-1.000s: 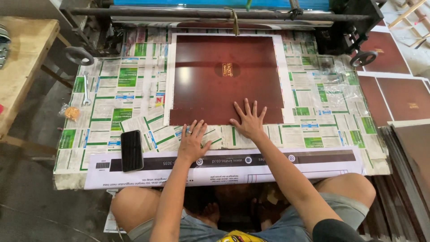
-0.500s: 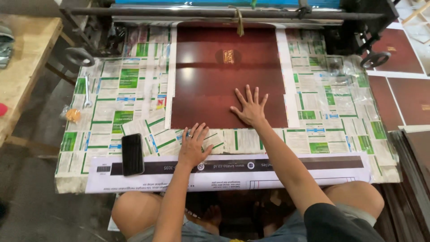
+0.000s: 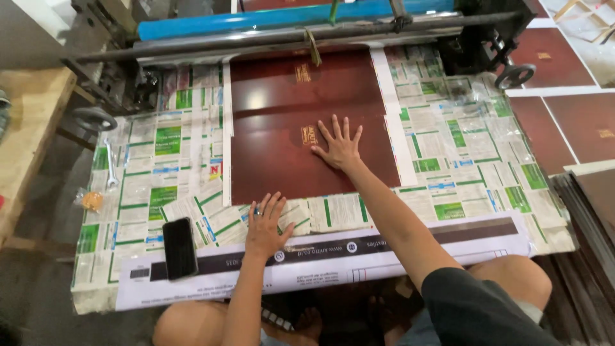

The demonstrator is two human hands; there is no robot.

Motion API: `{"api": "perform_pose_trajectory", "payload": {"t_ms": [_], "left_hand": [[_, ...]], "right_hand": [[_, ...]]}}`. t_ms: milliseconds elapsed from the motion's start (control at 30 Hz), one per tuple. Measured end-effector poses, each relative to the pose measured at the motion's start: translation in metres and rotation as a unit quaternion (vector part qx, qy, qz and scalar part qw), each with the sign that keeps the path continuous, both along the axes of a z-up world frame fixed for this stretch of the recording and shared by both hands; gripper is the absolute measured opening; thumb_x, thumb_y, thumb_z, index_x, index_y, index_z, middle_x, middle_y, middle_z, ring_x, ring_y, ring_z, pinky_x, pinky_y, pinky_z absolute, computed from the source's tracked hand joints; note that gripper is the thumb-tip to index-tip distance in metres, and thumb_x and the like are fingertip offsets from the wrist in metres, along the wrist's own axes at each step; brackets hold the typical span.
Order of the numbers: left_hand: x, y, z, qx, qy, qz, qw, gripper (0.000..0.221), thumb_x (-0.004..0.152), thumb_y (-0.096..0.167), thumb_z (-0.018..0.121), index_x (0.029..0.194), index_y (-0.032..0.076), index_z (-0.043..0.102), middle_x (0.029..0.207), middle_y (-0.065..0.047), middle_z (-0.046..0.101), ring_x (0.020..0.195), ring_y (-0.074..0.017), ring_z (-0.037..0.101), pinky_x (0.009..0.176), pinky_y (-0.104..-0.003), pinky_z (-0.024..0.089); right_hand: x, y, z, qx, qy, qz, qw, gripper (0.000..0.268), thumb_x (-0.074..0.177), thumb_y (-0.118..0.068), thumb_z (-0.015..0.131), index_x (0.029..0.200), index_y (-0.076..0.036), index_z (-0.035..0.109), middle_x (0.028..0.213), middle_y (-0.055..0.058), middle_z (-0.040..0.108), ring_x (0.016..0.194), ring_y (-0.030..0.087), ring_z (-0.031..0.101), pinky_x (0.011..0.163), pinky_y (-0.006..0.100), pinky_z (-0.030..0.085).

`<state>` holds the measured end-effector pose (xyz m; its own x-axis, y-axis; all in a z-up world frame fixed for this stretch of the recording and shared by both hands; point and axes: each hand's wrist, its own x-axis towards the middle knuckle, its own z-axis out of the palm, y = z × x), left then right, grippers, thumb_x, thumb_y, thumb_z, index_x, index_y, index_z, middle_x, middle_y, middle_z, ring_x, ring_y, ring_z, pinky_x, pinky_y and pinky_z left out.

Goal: Feeding and aligning printed sheets into a mechanical rolling press for processing.

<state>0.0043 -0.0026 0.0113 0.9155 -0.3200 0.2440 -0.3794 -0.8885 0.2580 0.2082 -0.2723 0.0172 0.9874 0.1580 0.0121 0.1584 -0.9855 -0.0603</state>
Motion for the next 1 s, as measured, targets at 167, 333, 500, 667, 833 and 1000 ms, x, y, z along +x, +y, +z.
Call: {"api": "perform_pose_trajectory", "payload": {"t_ms": [167, 333, 500, 667, 833, 1000], "left_hand": [[-0.002, -0.002, 0.005, 0.027, 0.003, -0.005, 1.000, 0.070, 0.091, 0.054, 0.060, 0.149, 0.018, 0.045, 0.158, -0.003, 0.040, 0.150, -0.0237, 0.030, 0.125, -0.054, 0.016], [-0.011, 0.003, -0.006, 0.022, 0.015, -0.008, 1.000, 0.071, 0.090, 0.053, 0.061, 0.149, 0.017, 0.046, 0.159, -0.004, 0.039, 0.150, -0.0237, 0.030, 0.125, -0.054, 0.016], [-0.003, -0.002, 0.001, 0.007, -0.085, -0.011, 0.996, 0.068, 0.090, 0.050, 0.063, 0.146, 0.013, 0.052, 0.157, -0.009, 0.042, 0.149, -0.0285, 0.032, 0.124, -0.054, 0.020], [-0.016, 0.003, -0.010, -0.018, -0.073, -0.031, 0.997, 0.066, 0.090, 0.048, 0.067, 0.143, 0.012, 0.055, 0.141, -0.011, 0.049, 0.134, -0.0302, 0.044, 0.118, -0.050, 0.033], [-0.013, -0.002, 0.000, -0.016, -0.112, -0.051, 0.992, 0.069, 0.083, 0.047, 0.070, 0.142, 0.016, 0.055, 0.143, -0.011, 0.049, 0.133, -0.0332, 0.046, 0.115, -0.052, 0.034], [-0.010, -0.001, 0.002, 0.000, -0.115, -0.022, 0.993, 0.071, 0.083, 0.053, 0.069, 0.145, 0.021, 0.054, 0.149, -0.014, 0.047, 0.139, -0.0340, 0.042, 0.115, -0.056, 0.028]], "right_hand": [[-0.085, 0.005, -0.016, 0.023, -0.053, 0.023, 0.998, 0.093, 0.090, -0.086, 0.032, 0.165, -0.034, 0.012, 0.173, 0.014, 0.002, 0.157, 0.046, 0.002, 0.114, 0.078, -0.001], [-0.145, -0.004, -0.007, 0.015, -0.062, 0.128, 0.990, 0.082, 0.091, -0.074, 0.045, 0.161, -0.034, 0.029, 0.169, 0.012, 0.024, 0.153, 0.042, 0.020, 0.116, 0.070, 0.018], [-0.118, -0.014, 0.008, -0.047, -0.112, 0.197, 0.973, 0.073, 0.092, -0.062, 0.055, 0.156, -0.032, 0.039, 0.160, 0.012, 0.040, 0.141, 0.040, 0.042, 0.109, 0.060, 0.038], [-0.108, -0.006, 0.033, -0.114, -0.053, 0.261, 0.957, 0.067, 0.094, -0.053, 0.059, 0.152, -0.023, 0.046, 0.140, 0.018, 0.058, 0.116, 0.040, 0.063, 0.096, 0.050, 0.049], [-0.102, -0.001, 0.068, -0.112, -0.125, 0.230, 0.959, 0.031, 0.109, -0.015, 0.055, 0.139, -0.008, 0.060, 0.119, 0.013, 0.073, 0.098, 0.030, 0.073, 0.101, 0.046, 0.050], [-0.151, 0.012, 0.070, 0.039, -0.273, 0.131, 0.952, 0.041, 0.098, -0.008, 0.056, 0.138, -0.014, 0.059, 0.139, 0.010, 0.064, 0.125, 0.027, 0.062, 0.114, 0.049, 0.040]]}}
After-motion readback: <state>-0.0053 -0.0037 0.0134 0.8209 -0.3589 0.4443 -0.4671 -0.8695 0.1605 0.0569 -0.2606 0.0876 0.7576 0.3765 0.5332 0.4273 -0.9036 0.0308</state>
